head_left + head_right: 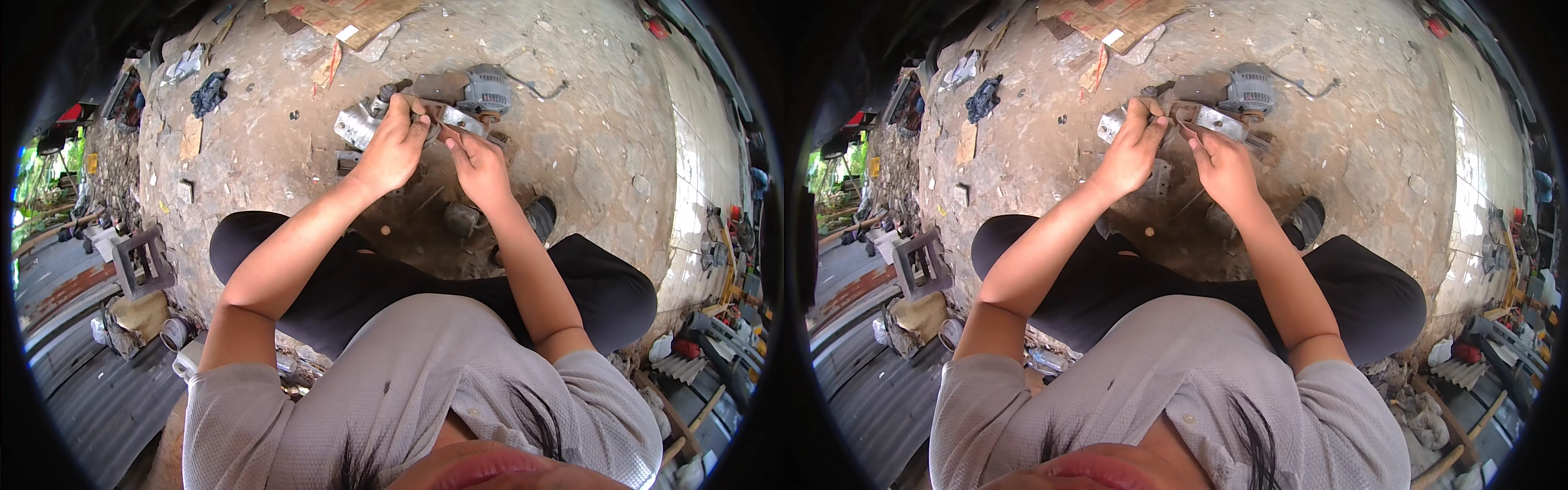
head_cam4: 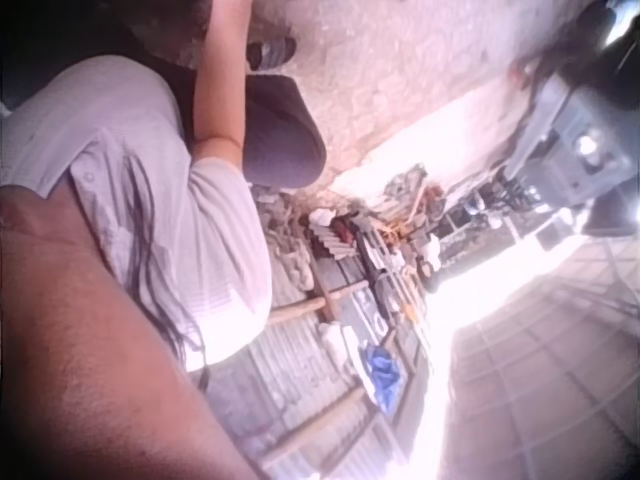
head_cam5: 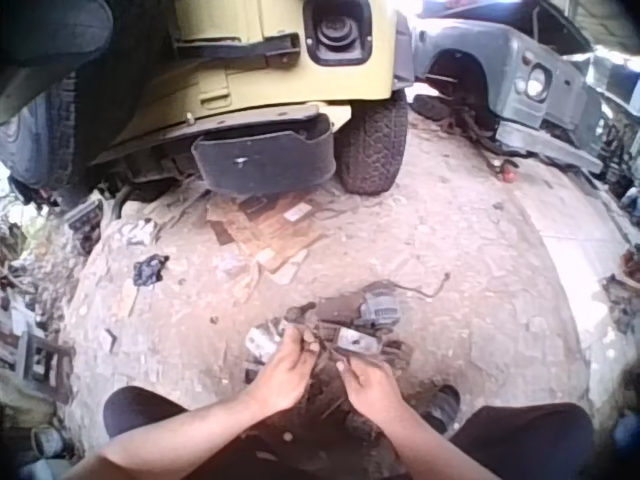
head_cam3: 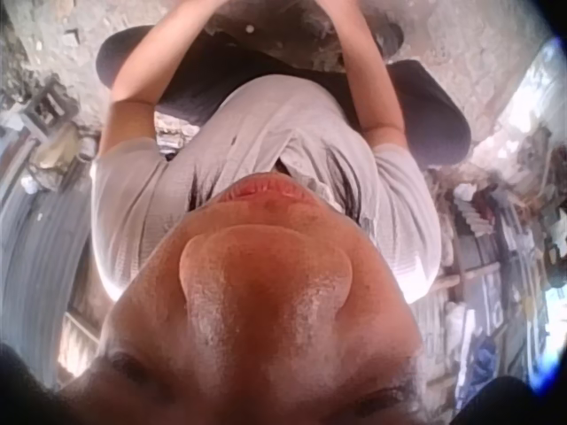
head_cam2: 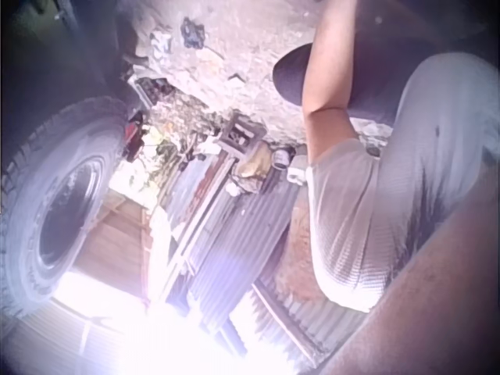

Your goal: The person sits on the floor and uses a metal rod to manipulate a cylindrical metal part, then uses a sandpaper sheet to smooth the surface of the part. The person handles the part and tools with both hands throughout the process.

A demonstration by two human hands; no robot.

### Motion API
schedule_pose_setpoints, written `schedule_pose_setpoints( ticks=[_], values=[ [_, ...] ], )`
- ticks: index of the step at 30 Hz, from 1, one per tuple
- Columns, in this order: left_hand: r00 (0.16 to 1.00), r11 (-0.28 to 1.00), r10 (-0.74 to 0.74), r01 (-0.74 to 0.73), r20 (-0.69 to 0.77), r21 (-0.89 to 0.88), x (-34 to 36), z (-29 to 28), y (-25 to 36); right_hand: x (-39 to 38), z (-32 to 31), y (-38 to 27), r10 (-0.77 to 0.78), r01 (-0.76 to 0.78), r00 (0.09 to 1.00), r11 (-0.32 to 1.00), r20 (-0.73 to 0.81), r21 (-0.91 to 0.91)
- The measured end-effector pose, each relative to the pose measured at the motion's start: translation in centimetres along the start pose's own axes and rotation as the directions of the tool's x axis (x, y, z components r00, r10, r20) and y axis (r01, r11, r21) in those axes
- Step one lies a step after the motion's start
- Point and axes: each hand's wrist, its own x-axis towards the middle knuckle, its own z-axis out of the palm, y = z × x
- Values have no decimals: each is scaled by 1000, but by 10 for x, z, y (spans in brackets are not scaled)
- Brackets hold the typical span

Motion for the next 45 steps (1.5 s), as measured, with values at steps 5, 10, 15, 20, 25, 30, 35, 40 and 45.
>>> schedule_pose_setpoints(
  ticks=[5,10,15,20,25,30,35,40,45],
  values=[
    [1000,1000,-4,4,21,-3,0,0,2,-1,-1,-10,-283,357,901,914,-330,191],
    [1000,999,-2,4,27,-50,0,0,2,0,6,8,-136,160,972,980,-190,116],
    [998,996,-41,45,52,-75,2,-2,-6,-1,3,-4,-223,251,948,963,-226,101],
    [999,997,-9,13,53,-75,2,-2,-5,2,4,-7,-319,415,863,889,-393,191],
    [998,989,-20,29,65,-143,4,-1,-4,2,24,33,-164,225,937,959,-309,173],
    [998,992,-47,50,28,-118,4,-4,-7,2,13,8,-227,296,923,934,-312,197],
    [995,984,-89,94,41,-151,6,-5,-4,4,6,-23,-297,463,775,867,-558,181],
    [997,990,-72,76,35,-119,9,-5,-16,3,19,15,-51,105,976,961,-210,255],
    [994,983,-95,102,59,-152,9,-4,-16,6,10,0,-225,253,952,960,-205,123]
  ],
)
